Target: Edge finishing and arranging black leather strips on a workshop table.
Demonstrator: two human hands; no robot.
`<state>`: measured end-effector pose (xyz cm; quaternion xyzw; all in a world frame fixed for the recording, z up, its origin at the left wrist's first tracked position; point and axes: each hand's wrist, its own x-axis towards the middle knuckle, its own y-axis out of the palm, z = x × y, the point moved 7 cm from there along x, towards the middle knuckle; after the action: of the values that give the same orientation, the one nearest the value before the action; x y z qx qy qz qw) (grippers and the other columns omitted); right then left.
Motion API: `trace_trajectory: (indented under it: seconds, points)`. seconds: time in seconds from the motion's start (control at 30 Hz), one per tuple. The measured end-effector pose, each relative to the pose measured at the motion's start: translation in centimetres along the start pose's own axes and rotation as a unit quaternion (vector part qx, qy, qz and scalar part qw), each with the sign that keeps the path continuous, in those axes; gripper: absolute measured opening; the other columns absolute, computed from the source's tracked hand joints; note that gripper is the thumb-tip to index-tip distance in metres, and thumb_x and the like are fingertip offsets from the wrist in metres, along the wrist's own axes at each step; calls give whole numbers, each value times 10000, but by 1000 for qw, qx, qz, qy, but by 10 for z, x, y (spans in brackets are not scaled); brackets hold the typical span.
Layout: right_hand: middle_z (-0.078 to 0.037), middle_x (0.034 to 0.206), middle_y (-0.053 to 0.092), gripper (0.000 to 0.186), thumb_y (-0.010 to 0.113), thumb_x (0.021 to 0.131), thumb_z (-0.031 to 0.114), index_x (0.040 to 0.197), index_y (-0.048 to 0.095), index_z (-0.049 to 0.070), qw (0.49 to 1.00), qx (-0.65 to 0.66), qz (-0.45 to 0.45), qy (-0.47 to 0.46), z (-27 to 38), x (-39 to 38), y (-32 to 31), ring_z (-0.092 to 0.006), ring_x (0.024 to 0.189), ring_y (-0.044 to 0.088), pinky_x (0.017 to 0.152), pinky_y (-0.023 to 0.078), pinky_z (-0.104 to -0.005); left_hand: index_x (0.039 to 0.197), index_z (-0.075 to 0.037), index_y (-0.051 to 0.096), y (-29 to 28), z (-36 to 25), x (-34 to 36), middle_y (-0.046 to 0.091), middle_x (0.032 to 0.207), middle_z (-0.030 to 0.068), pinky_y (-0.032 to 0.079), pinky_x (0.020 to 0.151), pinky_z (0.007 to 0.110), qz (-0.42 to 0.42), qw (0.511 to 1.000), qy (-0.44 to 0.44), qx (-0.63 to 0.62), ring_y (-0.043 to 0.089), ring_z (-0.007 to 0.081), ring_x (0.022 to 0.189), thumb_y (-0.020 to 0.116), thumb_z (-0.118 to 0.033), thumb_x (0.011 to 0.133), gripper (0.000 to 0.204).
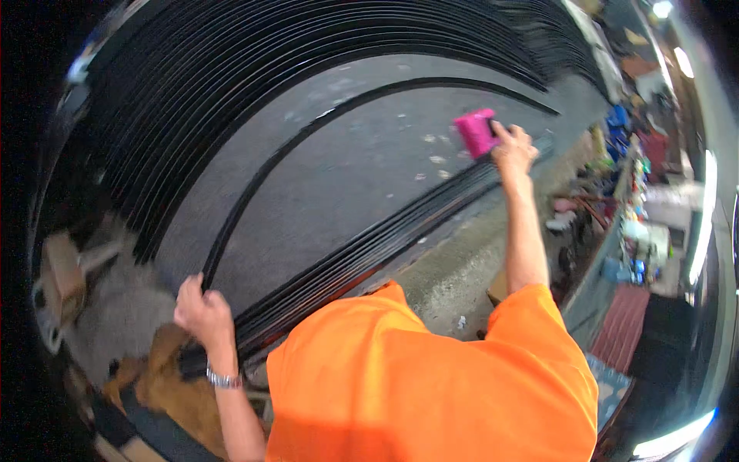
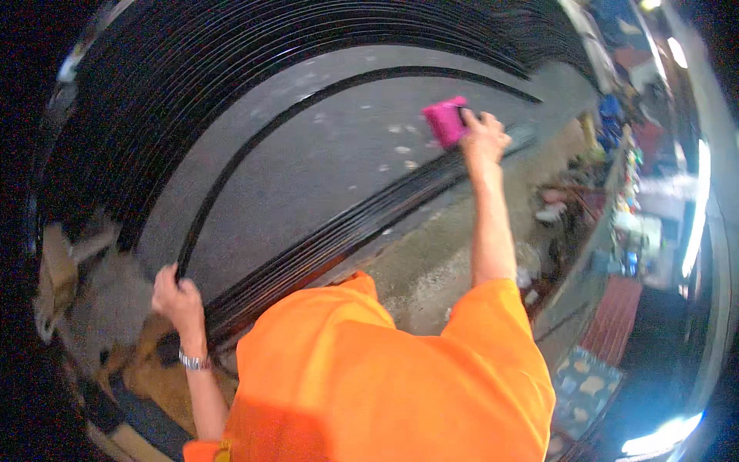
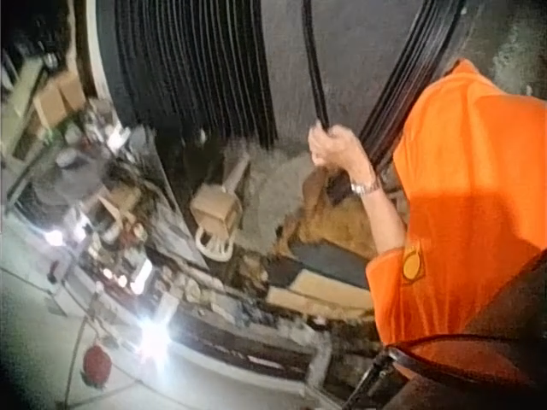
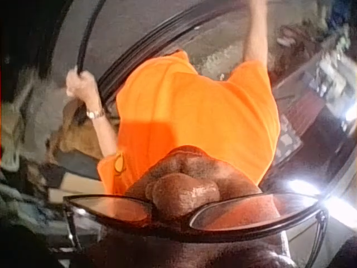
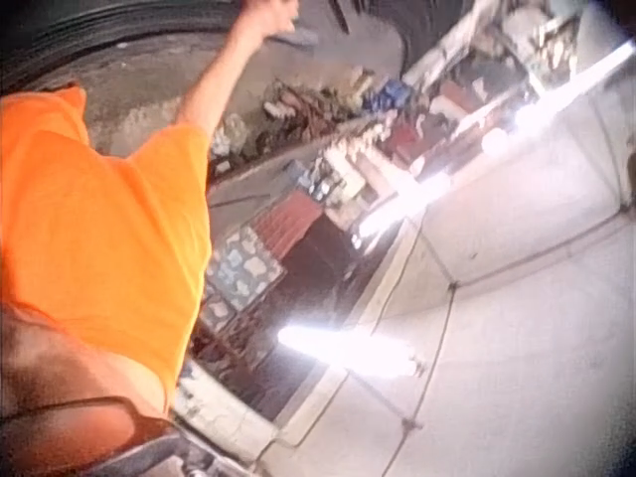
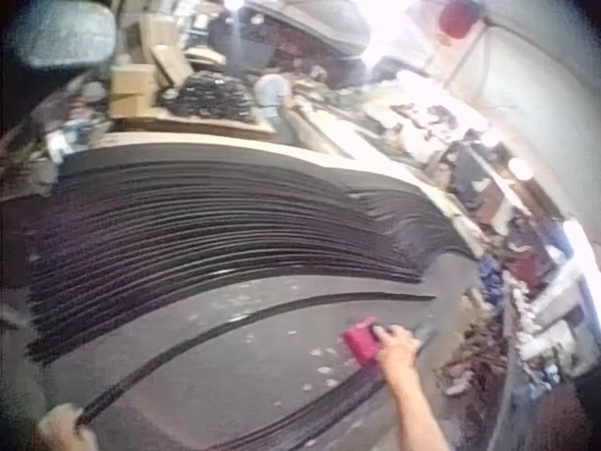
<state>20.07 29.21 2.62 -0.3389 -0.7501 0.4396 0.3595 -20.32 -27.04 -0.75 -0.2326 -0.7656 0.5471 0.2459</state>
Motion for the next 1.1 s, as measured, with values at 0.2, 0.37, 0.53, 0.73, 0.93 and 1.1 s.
trace_trajectory:
  seconds: [0.2,0.37,0.53,0.73,0.93,1.1]
  points:
    - [-82,1186,653,497,705,833,193,1317,650,295,993,117,-27,-17,48,-12,-36,-302,1046,640,822,512,-487,1108,-59,660,-5,-25,9,654,1160,94,356,980,416,-14,1000,-11,-17,588,265,1129,576,-42,770,349]
    - [-139,1162,653,542,716,829,165,1361,630,224,865,448,47,-223,264,-82,-113,-346,1076,610,912,479,-474,1079,-69,643,-13,-21,7,645,1111,65,349,974,417,-8,999,-23,-20,592,252,1069,589,-31,767,318]
    - [-65,1148,586,575,725,843,210,1398,581,256,817,498,83,-279,367,-114,-143,-274,1087,547,897,380,-464,1073,-63,631,-13,-23,12,650,1105,69,348,973,416,4,999,-25,-31,597,257,1062,592,-19,773,306]
    - [-69,1149,574,576,729,838,208,1394,585,254,810,485,99,-313,392,-112,-151,-273,1071,535,903,361,-468,1046,-65,644,-13,-20,12,648,1102,64,353,970,417,-6,999,-25,-34,596,247,1047,602,-24,774,279]
    - [-80,1158,577,574,734,832,227,1387,593,257,812,469,88,-337,396,-114,-152,-288,1081,528,905,355,-470,1034,-58,653,-12,-18,12,657,1101,77,357,972,418,-8,999,-32,-41,600,249,1049,603,-24,775,266]
    - [-74,1166,588,558,744,820,233,1361,612,261,801,466,78,-368,407,-126,-166,-282,1086,537,894,360,-469,1036,-54,652,-12,-18,11,659,1097,82,359,973,420,-15,999,-29,-37,602,250,1054,602,-20,774,268]
